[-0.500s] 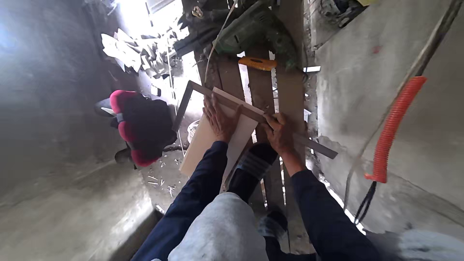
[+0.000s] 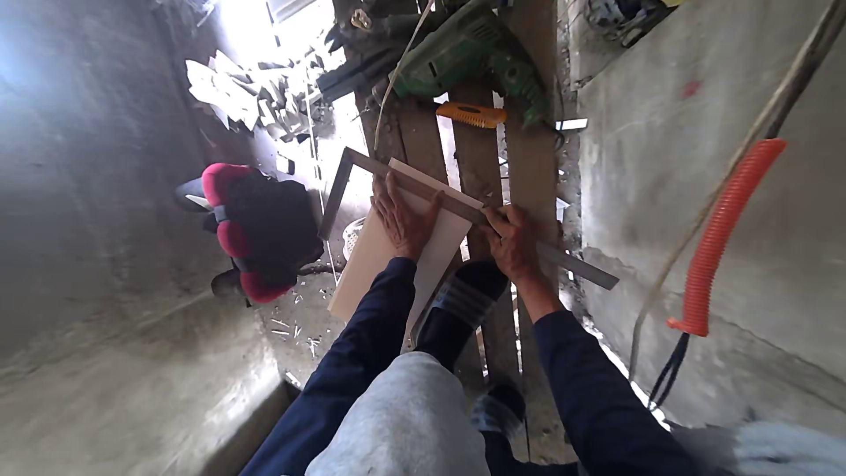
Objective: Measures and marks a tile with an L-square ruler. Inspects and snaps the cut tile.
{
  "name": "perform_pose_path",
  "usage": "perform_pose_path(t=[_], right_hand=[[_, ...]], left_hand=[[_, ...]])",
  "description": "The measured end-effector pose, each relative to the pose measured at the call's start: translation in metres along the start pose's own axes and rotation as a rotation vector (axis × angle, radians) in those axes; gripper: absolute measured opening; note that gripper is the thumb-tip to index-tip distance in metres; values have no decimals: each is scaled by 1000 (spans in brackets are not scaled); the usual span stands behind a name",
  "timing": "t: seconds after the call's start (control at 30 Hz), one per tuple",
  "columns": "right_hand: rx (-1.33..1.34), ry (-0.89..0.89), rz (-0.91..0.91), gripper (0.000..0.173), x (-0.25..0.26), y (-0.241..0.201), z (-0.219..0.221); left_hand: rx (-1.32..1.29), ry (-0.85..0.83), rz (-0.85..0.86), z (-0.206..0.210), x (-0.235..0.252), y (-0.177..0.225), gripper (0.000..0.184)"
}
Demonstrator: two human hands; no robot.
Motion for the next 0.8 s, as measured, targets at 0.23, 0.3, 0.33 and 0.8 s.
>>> perform_pose_path(t=[0.23,0.3,0.33,0.8], right_hand=[[2,-3,1,34,-4,-3,-5],[21,4,-7,35,-5,-5,-7],[30,7,-5,35,-6,-6,-8],[0,-4,19,32,2,-2,0]], left_hand=[[17,-20,0,-2,0,2,116],[17,-31,-2,-3,0,2,117],[23,-38,-3,-3,0,3,118],[24,-23,17,-1,2,1,119]])
Point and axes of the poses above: each hand's wrist, its own x-axis towards the middle knuckle, its own z-axis out of the palm, y = z × x, the point moved 3 cm from there along x, towards the middle knuckle
